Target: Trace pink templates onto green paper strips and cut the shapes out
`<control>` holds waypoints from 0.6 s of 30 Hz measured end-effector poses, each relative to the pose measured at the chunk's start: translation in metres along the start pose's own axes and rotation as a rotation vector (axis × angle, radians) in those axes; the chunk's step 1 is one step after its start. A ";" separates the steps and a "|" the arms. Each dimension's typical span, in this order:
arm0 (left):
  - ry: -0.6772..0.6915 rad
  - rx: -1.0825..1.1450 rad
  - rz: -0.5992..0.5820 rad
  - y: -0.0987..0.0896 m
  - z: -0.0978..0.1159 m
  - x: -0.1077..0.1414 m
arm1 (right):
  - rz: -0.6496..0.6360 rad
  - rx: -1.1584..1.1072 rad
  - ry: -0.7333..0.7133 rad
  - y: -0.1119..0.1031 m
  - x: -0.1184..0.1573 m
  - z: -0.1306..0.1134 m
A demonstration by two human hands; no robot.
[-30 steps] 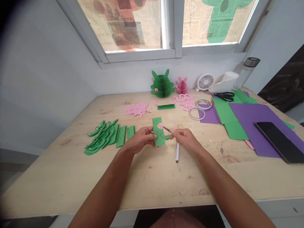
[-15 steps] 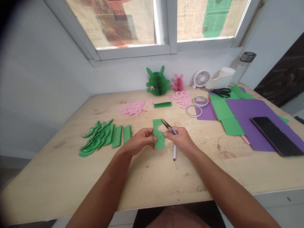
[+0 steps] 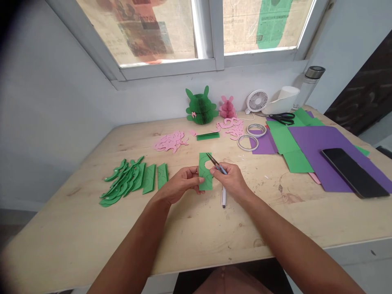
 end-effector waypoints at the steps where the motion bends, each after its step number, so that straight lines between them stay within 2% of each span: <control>1: -0.002 0.008 0.006 0.002 0.001 0.000 | 0.022 -0.003 -0.006 -0.001 0.000 0.002; 4: -0.007 0.050 0.040 0.008 0.001 -0.003 | 0.057 -0.029 -0.029 -0.001 0.000 0.008; 9: -0.003 0.125 0.081 0.013 -0.002 -0.006 | 0.034 -0.087 -0.046 0.000 0.000 0.012; 18: 0.013 0.189 0.197 0.009 -0.001 -0.005 | 0.057 0.032 -0.001 -0.001 0.001 0.006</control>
Point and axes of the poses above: each hand's wrist, its own x-axis away from the middle knuckle, its own y-axis out of the palm, z = x × y, the point moved 3 cm from there along -x, towards the middle knuckle, and after that the axes turned 14 degrees about -y, right-handed, at the moved point
